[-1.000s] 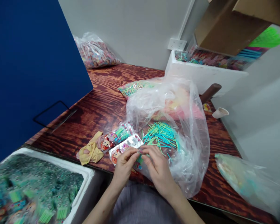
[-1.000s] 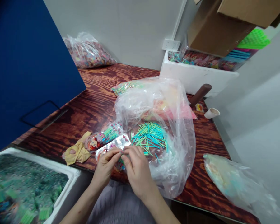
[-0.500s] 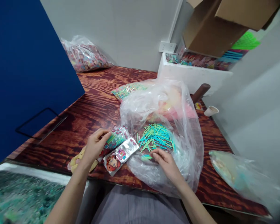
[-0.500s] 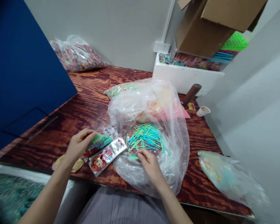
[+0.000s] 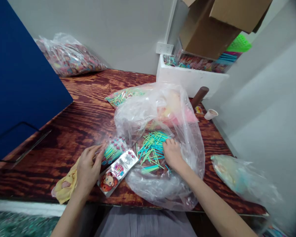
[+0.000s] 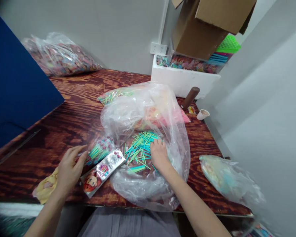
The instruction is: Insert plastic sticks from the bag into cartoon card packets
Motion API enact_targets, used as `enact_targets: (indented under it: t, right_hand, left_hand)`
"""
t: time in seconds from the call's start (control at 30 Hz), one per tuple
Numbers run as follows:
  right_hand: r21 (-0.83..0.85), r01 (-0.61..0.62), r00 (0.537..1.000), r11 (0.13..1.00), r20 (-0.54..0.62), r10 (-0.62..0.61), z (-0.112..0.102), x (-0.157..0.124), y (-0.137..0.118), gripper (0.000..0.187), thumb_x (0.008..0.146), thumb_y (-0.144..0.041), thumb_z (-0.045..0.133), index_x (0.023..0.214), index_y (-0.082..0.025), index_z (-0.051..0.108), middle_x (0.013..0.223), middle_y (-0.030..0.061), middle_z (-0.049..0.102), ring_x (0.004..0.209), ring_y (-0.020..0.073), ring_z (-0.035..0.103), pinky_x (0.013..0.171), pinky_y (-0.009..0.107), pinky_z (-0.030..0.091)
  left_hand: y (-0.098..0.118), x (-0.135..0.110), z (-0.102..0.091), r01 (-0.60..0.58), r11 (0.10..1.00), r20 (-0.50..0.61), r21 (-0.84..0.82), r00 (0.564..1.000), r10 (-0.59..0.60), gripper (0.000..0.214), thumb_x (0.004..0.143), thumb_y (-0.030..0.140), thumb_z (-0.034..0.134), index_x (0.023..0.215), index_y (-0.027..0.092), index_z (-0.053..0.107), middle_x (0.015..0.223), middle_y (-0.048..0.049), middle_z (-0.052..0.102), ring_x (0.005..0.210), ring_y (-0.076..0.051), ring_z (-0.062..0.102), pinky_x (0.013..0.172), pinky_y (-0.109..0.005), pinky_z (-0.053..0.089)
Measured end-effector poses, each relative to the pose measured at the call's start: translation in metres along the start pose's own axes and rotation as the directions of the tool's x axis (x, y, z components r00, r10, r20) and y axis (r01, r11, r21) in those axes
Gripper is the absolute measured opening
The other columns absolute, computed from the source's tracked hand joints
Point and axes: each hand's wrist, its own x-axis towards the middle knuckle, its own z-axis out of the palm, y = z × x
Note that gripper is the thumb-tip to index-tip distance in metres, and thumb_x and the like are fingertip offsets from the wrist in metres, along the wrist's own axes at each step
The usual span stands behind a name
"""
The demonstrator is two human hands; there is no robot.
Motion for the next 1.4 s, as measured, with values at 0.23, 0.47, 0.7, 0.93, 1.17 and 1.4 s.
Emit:
enact_targets:
  t: [0.23,0.47,0.7,0.93,1.17,1.4]
  right_hand:
    - [-0.084,0.071,0.997,0.994,0.016,-0.069,0.008,0.011,-0.004,0.023,0.092,-0.007,0.044,0.101,-0.010,0.065,0.102,0.0181,0.063,0.097,0.0308,0.052,0.081,0.041,0.035]
    - [0.003,0.031,0.999,1.000,0.023,-0.031,0.003,0.008,0.018,0.022,0.095,-0.010,0.041,0.104,-0.013,0.062,0.100,0.0141,0.068,0.094,0.0274,0.058,0.078,0.037,0.033]
    - [0.363,-0.039,0.999,0.931,0.029,0.030,0.007,0.015,0.036,0.015,0.097,-0.019,0.046,0.087,-0.019,0.058,0.092,0.0065,0.066,0.088,0.0208,0.057,0.073,0.029,0.036]
    - [0.535,0.103,0.991,0.838,-0.129,-0.040,0.010,0.006,0.031,0.019,0.094,-0.015,0.043,0.078,-0.021,0.049,0.082,0.0023,0.059,0.077,0.0185,0.053,0.069,0.029,0.036]
    - [0.321,0.237,0.942,0.917,-0.305,-0.137,0.005,-0.026,0.010,0.026,0.097,-0.008,0.032,0.086,-0.020,0.053,0.079,0.0039,0.059,0.071,0.0200,0.048,0.066,0.031,0.032]
    - [0.183,0.306,0.905,0.934,-0.360,-0.226,-0.004,-0.040,-0.007,0.027,0.100,-0.012,0.033,0.088,-0.017,0.058,0.081,0.0068,0.059,0.076,0.0231,0.049,0.070,0.034,0.033]
  left_hand:
    - [0.014,-0.016,-0.014,0.171,0.976,-0.030,-0.136,0.984,-0.177,0.029,0.091,0.042,0.054,0.105,0.022,0.069,0.105,-0.0035,0.067,0.100,-0.022,0.063,0.092,-0.034,0.048]
    - [0.018,-0.023,-0.024,0.193,0.965,0.005,-0.176,0.981,-0.195,0.026,0.091,0.041,0.055,0.104,0.024,0.070,0.105,-0.0017,0.067,0.103,-0.022,0.062,0.095,-0.034,0.046]
    - [0.045,-0.021,-0.019,0.132,0.966,0.029,-0.222,0.991,-0.128,0.025,0.092,0.039,0.056,0.103,0.022,0.069,0.104,-0.0036,0.067,0.100,-0.021,0.062,0.093,-0.035,0.046]
    - [0.079,-0.026,0.007,0.100,0.937,0.169,-0.336,0.985,-0.045,0.023,0.095,0.035,0.053,0.105,0.023,0.069,0.107,-0.0047,0.067,0.103,-0.020,0.061,0.093,-0.034,0.045]
    - [0.115,-0.020,0.031,0.010,0.910,0.219,-0.415,0.971,0.090,0.018,0.096,0.028,0.053,0.104,0.024,0.068,0.105,-0.0048,0.067,0.101,-0.020,0.061,0.089,-0.033,0.047]
    - [0.144,-0.001,0.052,-0.350,0.905,0.256,-0.240,0.877,0.407,0.016,0.096,0.023,0.052,0.098,0.020,0.068,0.092,-0.0061,0.065,0.088,-0.021,0.057,0.076,-0.034,0.045]
